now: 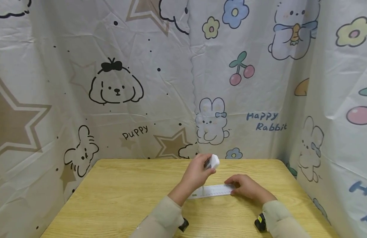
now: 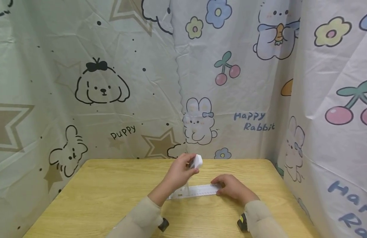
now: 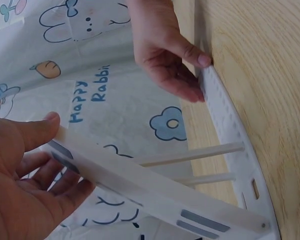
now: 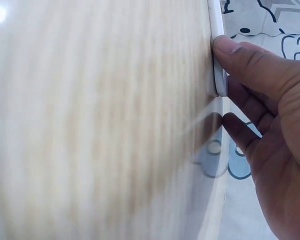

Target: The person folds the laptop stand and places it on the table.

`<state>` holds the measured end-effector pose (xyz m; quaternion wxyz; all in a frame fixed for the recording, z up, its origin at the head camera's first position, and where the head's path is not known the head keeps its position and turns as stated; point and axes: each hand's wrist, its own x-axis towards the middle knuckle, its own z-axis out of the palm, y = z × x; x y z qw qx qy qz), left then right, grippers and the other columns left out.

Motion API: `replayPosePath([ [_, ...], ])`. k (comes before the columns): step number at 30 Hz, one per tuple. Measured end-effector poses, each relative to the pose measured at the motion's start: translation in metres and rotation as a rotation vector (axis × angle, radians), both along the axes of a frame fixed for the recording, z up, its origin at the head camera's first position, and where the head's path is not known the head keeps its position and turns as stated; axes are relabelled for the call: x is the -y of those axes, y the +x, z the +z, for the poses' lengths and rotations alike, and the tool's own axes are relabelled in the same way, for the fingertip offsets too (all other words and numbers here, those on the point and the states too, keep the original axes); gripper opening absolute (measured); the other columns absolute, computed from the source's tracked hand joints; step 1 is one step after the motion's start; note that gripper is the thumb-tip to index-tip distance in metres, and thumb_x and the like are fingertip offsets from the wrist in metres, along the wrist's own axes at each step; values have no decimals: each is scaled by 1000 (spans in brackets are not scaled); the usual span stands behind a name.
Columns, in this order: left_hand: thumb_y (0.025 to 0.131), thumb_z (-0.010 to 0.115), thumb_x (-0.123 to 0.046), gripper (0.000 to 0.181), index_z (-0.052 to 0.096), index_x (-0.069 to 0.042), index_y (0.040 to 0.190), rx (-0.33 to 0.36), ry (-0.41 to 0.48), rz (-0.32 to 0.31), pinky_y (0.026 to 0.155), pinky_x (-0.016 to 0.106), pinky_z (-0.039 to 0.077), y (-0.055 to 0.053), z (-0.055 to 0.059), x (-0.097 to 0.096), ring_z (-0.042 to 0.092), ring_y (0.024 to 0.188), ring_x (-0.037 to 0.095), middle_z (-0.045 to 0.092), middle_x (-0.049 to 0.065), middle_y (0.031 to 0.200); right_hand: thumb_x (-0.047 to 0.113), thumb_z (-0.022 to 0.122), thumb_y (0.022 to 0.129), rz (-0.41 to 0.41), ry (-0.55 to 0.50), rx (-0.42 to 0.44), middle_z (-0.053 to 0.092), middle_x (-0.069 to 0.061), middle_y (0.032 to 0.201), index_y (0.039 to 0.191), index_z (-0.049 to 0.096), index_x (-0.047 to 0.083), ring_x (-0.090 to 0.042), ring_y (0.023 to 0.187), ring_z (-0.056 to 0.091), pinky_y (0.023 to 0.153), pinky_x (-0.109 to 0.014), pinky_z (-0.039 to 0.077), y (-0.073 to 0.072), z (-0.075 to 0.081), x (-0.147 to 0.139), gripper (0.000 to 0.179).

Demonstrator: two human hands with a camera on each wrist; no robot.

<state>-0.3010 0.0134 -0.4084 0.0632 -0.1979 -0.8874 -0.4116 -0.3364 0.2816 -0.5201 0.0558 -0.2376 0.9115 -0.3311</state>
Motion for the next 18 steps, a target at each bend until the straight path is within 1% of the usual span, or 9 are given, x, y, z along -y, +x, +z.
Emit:
replayPosePath([
  [4, 93, 77, -16, 58, 57, -11, 146, 18, 4, -39, 100, 38, 56, -5, -1, 4, 63, 119, 23, 60, 9, 137, 15, 85, 82, -18, 22, -2, 71, 3, 119, 117, 75, 18, -19, 110, 63, 96, -40, 54, 7, -1, 2, 37],
  [6, 93, 77, -15, 58, 56, -11, 147, 25, 14, -59, 101, 37, 55, -6, -1, 7, 62, 121, 23, 59, 8, 138, 15, 85, 82, -10, 22, 11, 70, 5, 119, 118, 74, 18, -17, 108, 63, 94, -38, 54, 11, 1, 4, 37],
  [8, 94, 75, -14, 58, 55, -11, 148, 31, 23, -80, 103, 36, 54, -7, -1, 9, 61, 123, 23, 59, 8, 138, 16, 85, 83, 12, 22, 23, 70, 5, 120, 120, 73, 17, -18, 108, 63, 92, -38, 54, 13, 3, 5, 39],
  [10, 95, 74, -14, 58, 54, -11, 149, 34, 29, -98, 104, 36, 54, -8, -2, 10, 61, 125, 23, 59, 8, 139, 16, 83, 84, 24, 18, 53, 68, 5, 123, 124, 71, 17, -19, 111, 62, 96, -41, 53, 15, 5, 3, 41],
  [11, 95, 74, -14, 58, 53, -11, 149, 36, 29, -107, 104, 35, 54, -7, -2, 11, 60, 125, 24, 58, 9, 140, 16, 82, 85, 33, 9, 67, 68, 4, 126, 126, 70, 16, -21, 114, 61, 99, -44, 52, 16, 6, 0, 43],
  [14, 97, 72, -16, 59, 51, -10, 151, 40, 26, -126, 103, 33, 54, -5, -1, 10, 60, 126, 25, 56, 11, 144, 15, 81, 87, 55, -32, 123, 62, -2, 140, 134, 66, 13, -31, 131, 54, 111, -56, 42, 14, 8, -11, 50],
  [16, 97, 72, -17, 59, 50, -10, 151, 33, 17, -128, 103, 33, 54, -3, 0, 9, 60, 127, 26, 55, 12, 146, 17, 80, 88, 72, -49, 154, 53, -7, 152, 139, 63, 11, -39, 143, 42, 117, -64, 31, 12, 8, -20, 55],
  [18, 97, 73, -17, 59, 51, -9, 151, 15, 15, -119, 103, 34, 54, 0, 0, 8, 60, 127, 26, 55, 12, 146, 18, 79, 88, 97, -64, 181, 41, -12, 161, 142, 60, 7, -45, 151, 26, 120, -70, 18, 9, 8, -28, 59],
])
